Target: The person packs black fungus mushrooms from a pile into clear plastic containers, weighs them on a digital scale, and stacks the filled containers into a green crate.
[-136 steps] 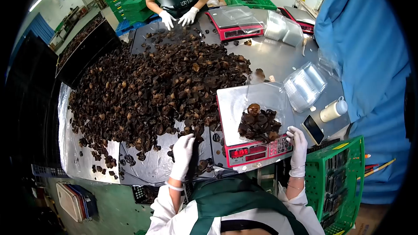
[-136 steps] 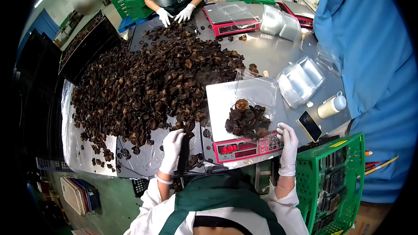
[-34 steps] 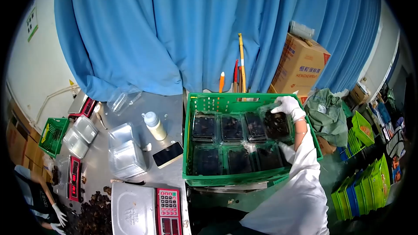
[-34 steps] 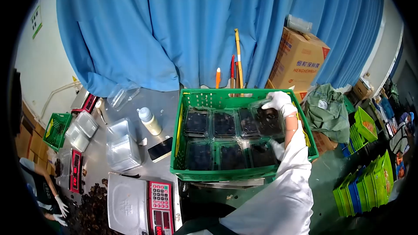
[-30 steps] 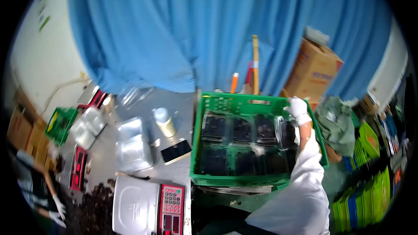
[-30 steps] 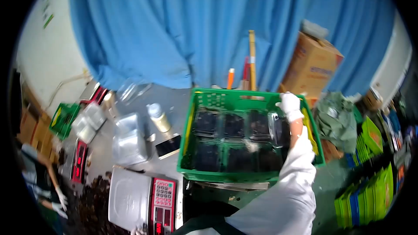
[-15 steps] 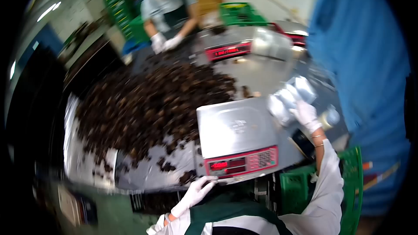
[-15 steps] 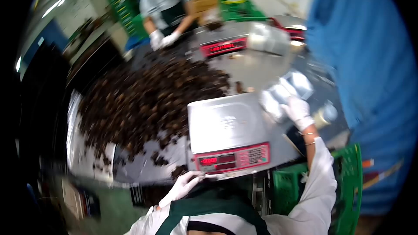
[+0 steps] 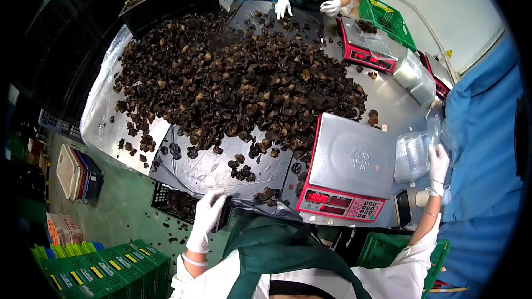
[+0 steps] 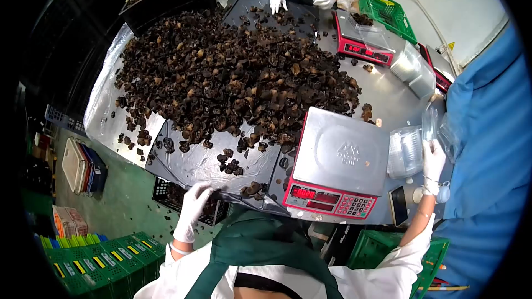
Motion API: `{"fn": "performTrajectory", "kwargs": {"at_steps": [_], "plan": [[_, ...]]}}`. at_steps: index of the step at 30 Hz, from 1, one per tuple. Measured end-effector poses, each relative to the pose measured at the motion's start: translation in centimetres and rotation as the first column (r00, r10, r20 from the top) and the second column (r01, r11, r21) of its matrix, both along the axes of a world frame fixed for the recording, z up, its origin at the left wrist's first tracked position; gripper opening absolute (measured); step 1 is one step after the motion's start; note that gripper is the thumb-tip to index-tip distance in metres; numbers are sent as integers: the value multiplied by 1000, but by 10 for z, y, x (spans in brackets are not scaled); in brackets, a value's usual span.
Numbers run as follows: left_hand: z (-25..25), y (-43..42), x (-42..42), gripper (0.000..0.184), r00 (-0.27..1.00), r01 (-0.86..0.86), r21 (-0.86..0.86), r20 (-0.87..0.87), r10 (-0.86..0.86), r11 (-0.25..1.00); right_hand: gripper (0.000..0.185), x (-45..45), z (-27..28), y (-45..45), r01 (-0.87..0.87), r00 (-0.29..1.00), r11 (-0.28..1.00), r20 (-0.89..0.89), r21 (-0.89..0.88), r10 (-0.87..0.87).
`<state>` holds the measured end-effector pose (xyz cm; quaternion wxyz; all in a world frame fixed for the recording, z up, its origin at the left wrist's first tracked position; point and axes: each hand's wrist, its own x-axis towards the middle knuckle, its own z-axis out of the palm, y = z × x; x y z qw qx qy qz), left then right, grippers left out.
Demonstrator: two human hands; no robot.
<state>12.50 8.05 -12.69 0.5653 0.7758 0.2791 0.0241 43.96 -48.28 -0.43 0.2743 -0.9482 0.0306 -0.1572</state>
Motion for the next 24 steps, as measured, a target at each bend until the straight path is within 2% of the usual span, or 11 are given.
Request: {"fn": "performTrajectory", "kwargs": {"at_steps": [1, 4, 7, 9, 10, 13, 15, 17, 18, 20, 24], "plan": [[5, 8, 6, 23, 1000, 22, 29, 21, -22, 999, 23, -17, 17, 25, 8, 1000, 1000, -15, -13, -9], [-15, 28, 17, 24, 997, -1, -76, 79, 7, 997, 12, -75, 47, 123, -349, 937, 920, -35, -181, 348], [-23, 41, 27, 27, 997, 55, -70, 51, -51, 996, 13, -111, 8, 173, -572, 794, 689, -88, -445, 602], [-36, 53, 28, 28, 997, 74, -51, 22, -73, 996, 20, -129, -14, 181, -655, 745, 542, -332, -526, 578], [-34, 59, 30, 30, 997, 71, -1, 29, -71, 997, 24, -138, -7, 190, -659, 752, 602, -373, -452, 543], [-60, 83, 31, 34, 995, 66, 299, 56, -87, 952, 36, -168, 11, 230, -545, 838, 760, -192, -354, 511], [-65, 87, 41, 32, 988, 89, 277, 95, -120, 957, 40, -190, 0, 260, -530, 840, 838, -215, -131, 498], [-63, 81, 55, 29, 970, 130, 240, 172, -174, 962, 42, -205, -33, 296, -660, 714, 750, -264, 54, 648], [-64, 76, 62, 31, 965, 171, 248, 151, -213, 953, 45, -212, -62, 311, -710, 692, 704, -198, -17, 694], [-74, 63, 72, 37, 939, 223, 257, 204, -278, 940, 62, -219, -108, 342, -661, 729, 746, -305, -83, 613], [-79, 39, 88, 58, 782, 340, 499, 321, -535, 797, 71, -231, -144, 381, -626, 780, 708, -249, -328, 574]]}}
